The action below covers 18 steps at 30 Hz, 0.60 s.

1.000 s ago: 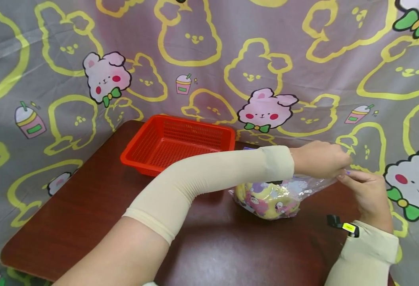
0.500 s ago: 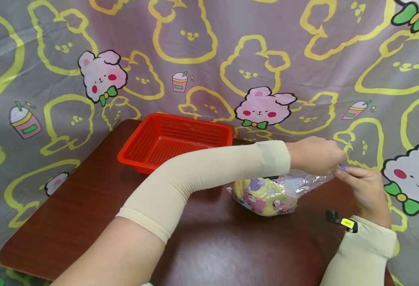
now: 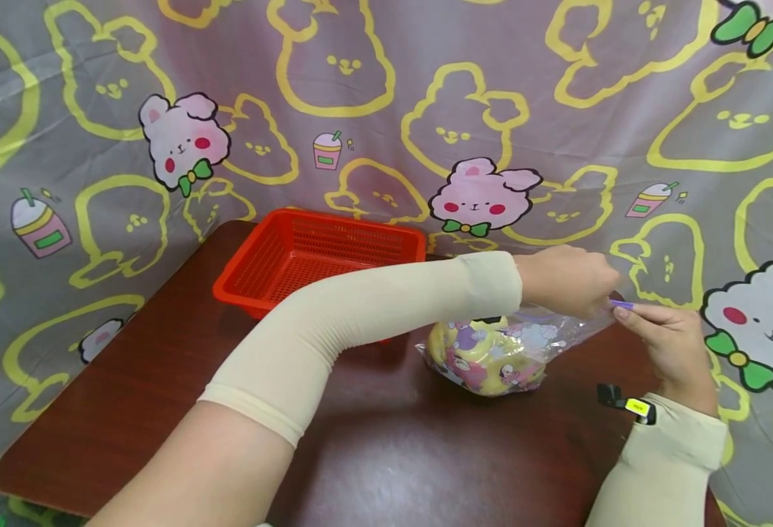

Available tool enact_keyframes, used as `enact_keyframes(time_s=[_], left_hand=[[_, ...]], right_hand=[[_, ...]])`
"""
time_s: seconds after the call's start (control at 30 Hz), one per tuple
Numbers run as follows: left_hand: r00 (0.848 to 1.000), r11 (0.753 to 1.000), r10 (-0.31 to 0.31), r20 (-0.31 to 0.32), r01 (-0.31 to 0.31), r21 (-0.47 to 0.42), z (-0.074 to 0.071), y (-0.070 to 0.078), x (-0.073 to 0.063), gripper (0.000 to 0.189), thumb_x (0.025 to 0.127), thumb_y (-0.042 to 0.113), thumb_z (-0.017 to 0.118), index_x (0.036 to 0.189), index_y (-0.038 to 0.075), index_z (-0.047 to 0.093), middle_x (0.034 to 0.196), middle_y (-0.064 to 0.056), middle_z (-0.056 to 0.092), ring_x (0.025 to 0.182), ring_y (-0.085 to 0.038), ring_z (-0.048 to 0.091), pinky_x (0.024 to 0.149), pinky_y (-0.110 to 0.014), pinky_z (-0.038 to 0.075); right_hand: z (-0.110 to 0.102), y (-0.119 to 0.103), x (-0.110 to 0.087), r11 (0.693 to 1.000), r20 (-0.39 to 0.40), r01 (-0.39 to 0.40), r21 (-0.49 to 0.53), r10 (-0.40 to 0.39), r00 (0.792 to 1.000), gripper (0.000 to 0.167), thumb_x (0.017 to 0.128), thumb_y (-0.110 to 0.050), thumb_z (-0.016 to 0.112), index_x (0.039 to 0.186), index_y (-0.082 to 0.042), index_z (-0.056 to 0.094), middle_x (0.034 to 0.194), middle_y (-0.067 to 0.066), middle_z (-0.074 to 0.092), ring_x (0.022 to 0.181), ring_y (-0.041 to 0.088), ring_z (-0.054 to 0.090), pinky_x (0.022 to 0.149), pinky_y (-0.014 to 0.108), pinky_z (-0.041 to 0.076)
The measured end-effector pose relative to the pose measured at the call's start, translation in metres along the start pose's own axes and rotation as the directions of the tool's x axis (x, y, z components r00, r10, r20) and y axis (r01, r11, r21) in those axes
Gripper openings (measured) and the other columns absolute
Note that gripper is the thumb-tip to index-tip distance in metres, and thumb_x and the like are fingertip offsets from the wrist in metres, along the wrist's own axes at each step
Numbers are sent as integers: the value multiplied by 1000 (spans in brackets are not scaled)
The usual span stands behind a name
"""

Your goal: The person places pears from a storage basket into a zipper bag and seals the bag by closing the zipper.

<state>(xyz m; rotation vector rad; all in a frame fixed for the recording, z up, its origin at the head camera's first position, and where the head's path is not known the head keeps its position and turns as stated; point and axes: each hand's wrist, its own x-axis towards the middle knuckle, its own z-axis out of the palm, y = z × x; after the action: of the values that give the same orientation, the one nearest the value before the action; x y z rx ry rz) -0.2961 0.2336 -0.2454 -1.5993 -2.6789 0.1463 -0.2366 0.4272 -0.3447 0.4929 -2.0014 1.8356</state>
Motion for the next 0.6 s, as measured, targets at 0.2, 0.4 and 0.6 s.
enact_keyframes(time_s=[0.2, 0.4, 0.6], left_hand=[[999, 1000, -11, 30, 11, -8, -2, -4, -6, 25, 102, 35, 46, 116, 23, 63, 105, 9, 61, 90, -6, 56, 83, -25, 47], [1000, 1000, -12, 26, 12, 4, -1, -6, -8, 27, 102, 35, 45, 118, 22, 63, 107, 8, 63, 94, -7, 57, 85, -25, 47], [1000, 1000, 7, 24, -7, -5, -1, -10, -10, 25, 102, 34, 45, 116, 21, 62, 104, 8, 62, 92, -7, 57, 83, -26, 47]], right_hand=[[0, -1, -1, 1000, -3, 0, -20, 0, 1000, 16, 86, 14, 64, 101, 18, 67, 86, 2, 74, 78, 11, 65, 70, 15, 50], [1, -1, -1, 1000, -1, 13, 13, -13, 1000, 16, 85, 16, 62, 101, 21, 65, 85, 3, 74, 77, 12, 65, 70, 17, 51], [0, -1, -1, 1000, -8, 12, 17, -12, 1000, 15, 84, 19, 61, 99, 21, 65, 83, 4, 73, 73, 14, 63, 65, 17, 51]])
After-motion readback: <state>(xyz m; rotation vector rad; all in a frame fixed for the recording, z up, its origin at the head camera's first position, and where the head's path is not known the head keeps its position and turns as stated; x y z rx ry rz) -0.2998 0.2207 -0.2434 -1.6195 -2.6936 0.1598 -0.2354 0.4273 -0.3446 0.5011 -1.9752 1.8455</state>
